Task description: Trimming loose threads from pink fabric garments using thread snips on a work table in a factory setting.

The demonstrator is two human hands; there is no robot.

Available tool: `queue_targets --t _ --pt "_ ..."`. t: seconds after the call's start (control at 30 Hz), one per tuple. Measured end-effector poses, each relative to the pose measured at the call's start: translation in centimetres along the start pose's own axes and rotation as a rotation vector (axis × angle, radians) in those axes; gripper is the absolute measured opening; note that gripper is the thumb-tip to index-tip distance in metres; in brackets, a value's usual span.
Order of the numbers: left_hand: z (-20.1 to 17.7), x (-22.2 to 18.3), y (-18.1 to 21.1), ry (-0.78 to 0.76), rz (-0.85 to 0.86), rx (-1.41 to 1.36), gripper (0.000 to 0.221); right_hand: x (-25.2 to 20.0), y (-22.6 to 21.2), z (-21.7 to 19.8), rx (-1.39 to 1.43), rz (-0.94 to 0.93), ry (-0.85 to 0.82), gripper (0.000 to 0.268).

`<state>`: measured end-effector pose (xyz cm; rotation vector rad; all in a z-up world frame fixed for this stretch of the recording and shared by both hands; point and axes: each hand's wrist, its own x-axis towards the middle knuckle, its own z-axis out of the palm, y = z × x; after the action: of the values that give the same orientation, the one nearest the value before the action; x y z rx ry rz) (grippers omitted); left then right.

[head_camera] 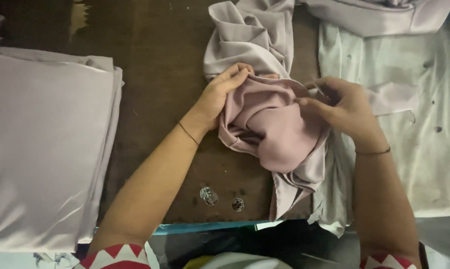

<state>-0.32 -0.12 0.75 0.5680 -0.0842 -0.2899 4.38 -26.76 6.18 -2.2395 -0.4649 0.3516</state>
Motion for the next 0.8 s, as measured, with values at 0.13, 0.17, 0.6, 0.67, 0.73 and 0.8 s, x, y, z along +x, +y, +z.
queue_targets --t 0.13,0.17,0.6,0.67,0.73,0.8 --pt "-0.1 -0.1 -0.1 -0.007 0.007 -0.006 0.008 0.2 1.2 -0.9 0.042 -0.05 -0.056 0.011" --pt "-0.1 -0.1 0.0 0.076 0.0 0.102 0.007 0.1 1.4 -1.1 0.109 -0.062 -0.021 0.01" --pt "-0.4 -0.5 0.4 0.09 0.031 0.261 0.019 0.6 6.1 -2.4 0.263 -0.114 0.374 0.019" --pt "-0.5 -0.5 0.4 0.074 0.03 0.223 0.019 0.6 6.1 -2.3 0.272 -0.122 0.404 0.021" --pt "-0.3 -0.6 0.6 0.058 0.032 0.185 0.019 0.6 5.8 -2.2 0.283 -0.131 0.433 0.023" --pt "0.0 -0.7 0.8 0.072 0.017 0.155 0.02 0.4 5.1 -2.0 0.405 -0.139 0.429 0.024"
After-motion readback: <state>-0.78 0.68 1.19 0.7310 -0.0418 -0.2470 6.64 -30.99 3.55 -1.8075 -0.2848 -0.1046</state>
